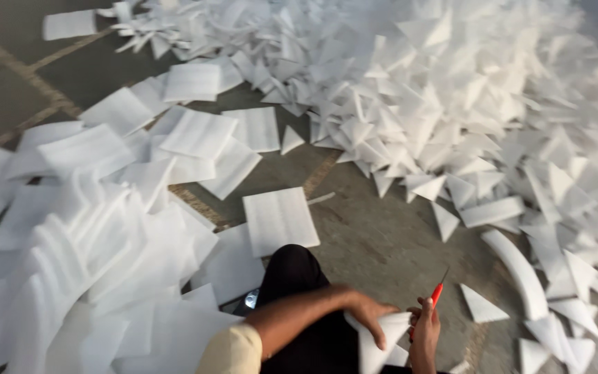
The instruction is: The person sits on the floor and repeatedly cuts square white foam sheets into smaller pieces using a red utility knife. The cut pieces are discarded into a growing pile on the floor.
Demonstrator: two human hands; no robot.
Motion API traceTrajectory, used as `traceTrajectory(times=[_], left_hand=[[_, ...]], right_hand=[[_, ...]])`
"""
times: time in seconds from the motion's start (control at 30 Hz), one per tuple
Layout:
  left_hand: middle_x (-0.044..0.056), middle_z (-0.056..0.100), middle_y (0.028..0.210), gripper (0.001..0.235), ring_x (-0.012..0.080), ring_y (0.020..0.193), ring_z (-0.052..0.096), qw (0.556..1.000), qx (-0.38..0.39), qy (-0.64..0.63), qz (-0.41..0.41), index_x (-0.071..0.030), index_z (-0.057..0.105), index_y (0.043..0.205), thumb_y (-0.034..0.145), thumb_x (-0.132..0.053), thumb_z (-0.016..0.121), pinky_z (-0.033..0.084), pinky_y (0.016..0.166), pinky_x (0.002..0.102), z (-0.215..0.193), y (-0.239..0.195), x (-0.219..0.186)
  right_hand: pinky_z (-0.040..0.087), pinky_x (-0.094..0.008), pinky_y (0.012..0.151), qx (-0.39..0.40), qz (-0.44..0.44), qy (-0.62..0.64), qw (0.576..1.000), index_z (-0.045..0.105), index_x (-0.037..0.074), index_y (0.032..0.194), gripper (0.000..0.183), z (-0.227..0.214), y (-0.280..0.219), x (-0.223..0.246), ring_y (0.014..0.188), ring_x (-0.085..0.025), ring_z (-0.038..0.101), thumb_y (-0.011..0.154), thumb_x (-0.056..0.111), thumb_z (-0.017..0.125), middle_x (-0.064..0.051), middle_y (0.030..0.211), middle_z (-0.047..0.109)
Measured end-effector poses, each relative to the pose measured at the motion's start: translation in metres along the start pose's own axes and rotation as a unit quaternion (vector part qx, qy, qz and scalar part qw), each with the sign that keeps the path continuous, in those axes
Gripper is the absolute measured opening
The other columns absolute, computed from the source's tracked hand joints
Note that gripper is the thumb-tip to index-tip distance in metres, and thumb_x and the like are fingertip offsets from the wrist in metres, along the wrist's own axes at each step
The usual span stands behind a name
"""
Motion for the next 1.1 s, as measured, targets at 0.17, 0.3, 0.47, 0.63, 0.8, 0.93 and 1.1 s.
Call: traceTrajectory(times=[0.17,0.3,0.47,0.63,0.8,0.93,1.1], left_hand=[[0.028,0.032,0.163,0.102,0.0389,0.153,0.035,0.661,-0.393,0.616,-0.171,-0.009,0.015,0.165,0.085,-0.031,0.074,0.017,0.121,0.067,-0.255,-0.067,-0.152],[0.022,0.044,0.158,0.076,0.0366,0.15,0.04,0.532,-0.75,0.385,0.081,-0.012,0.034,0.156,0.091,-0.025,0.071,0.015,0.124,0.07,-0.337,-0.201,-0.267],[0.011,0.065,0.138,0.052,0.0306,0.138,0.056,0.566,-0.758,0.31,0.093,-0.013,0.056,0.143,0.096,-0.028,0.071,0.023,0.123,0.067,-0.31,-0.232,-0.192],[0.016,0.06,0.141,0.063,0.0346,0.132,0.055,0.736,-0.641,0.172,-0.133,-0.014,0.053,0.148,0.093,-0.04,0.071,0.04,0.113,0.06,-0.239,-0.233,0.044],[0.005,0.007,0.172,0.097,0.0278,0.159,0.005,0.784,-0.401,0.112,-0.461,-0.022,0.017,0.163,0.088,-0.041,0.075,0.009,0.124,0.064,-0.143,-0.27,0.218],[0.004,0.002,0.173,0.089,0.0317,0.158,0.002,0.769,-0.375,0.201,-0.477,-0.024,0.015,0.164,0.092,-0.028,0.067,0.011,0.119,0.071,-0.131,-0.269,0.229],[0.007,0.022,0.169,0.066,0.0363,0.154,0.025,0.772,-0.421,0.161,-0.447,-0.025,0.032,0.16,0.099,-0.027,0.058,0.029,0.112,0.076,-0.158,-0.272,0.203]], right_hand=[[0.033,-0.027,0.044,-0.017,0.053,0.045,0.997,0.061,0.002,0.128,0.059,-0.007,0.002,-0.012,0.057,-0.009,0.041,0.103,0.054,0.047,-0.01,0.084,0.064],[0.033,-0.026,0.045,0.005,0.029,0.03,0.999,0.059,0.001,0.13,0.059,0.003,-0.001,-0.012,0.058,-0.008,0.038,0.103,0.053,0.048,-0.009,0.086,0.064],[0.034,-0.026,0.046,0.025,0.037,0.008,0.999,0.06,0.0,0.129,0.06,0.013,-0.002,-0.017,0.059,-0.008,0.038,0.102,0.053,0.048,-0.009,0.087,0.065],[0.034,-0.027,0.047,0.056,0.041,-0.018,0.997,0.06,0.0,0.129,0.059,0.02,-0.008,-0.019,0.06,-0.009,0.038,0.102,0.051,0.049,-0.01,0.086,0.064],[0.037,-0.029,0.048,0.047,0.063,-0.094,0.992,0.063,0.001,0.127,0.061,0.029,-0.007,-0.025,0.061,-0.011,0.04,0.101,0.054,0.048,-0.01,0.087,0.066],[0.038,-0.029,0.05,0.06,0.081,-0.115,0.988,0.064,0.003,0.125,0.061,0.038,-0.003,-0.034,0.062,-0.011,0.041,0.1,0.056,0.05,-0.009,0.087,0.066],[0.038,-0.029,0.049,0.079,0.069,-0.152,0.983,0.067,0.0,0.123,0.059,0.04,-0.005,-0.041,0.061,-0.01,0.043,0.099,0.053,0.057,-0.007,0.085,0.062]])
Point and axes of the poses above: each hand's wrist, its own y-axis towards the middle knuckle, its own z-axis out of the palm, x = y × z, the point moved 8 cm from there along y, towards the middle knuckle
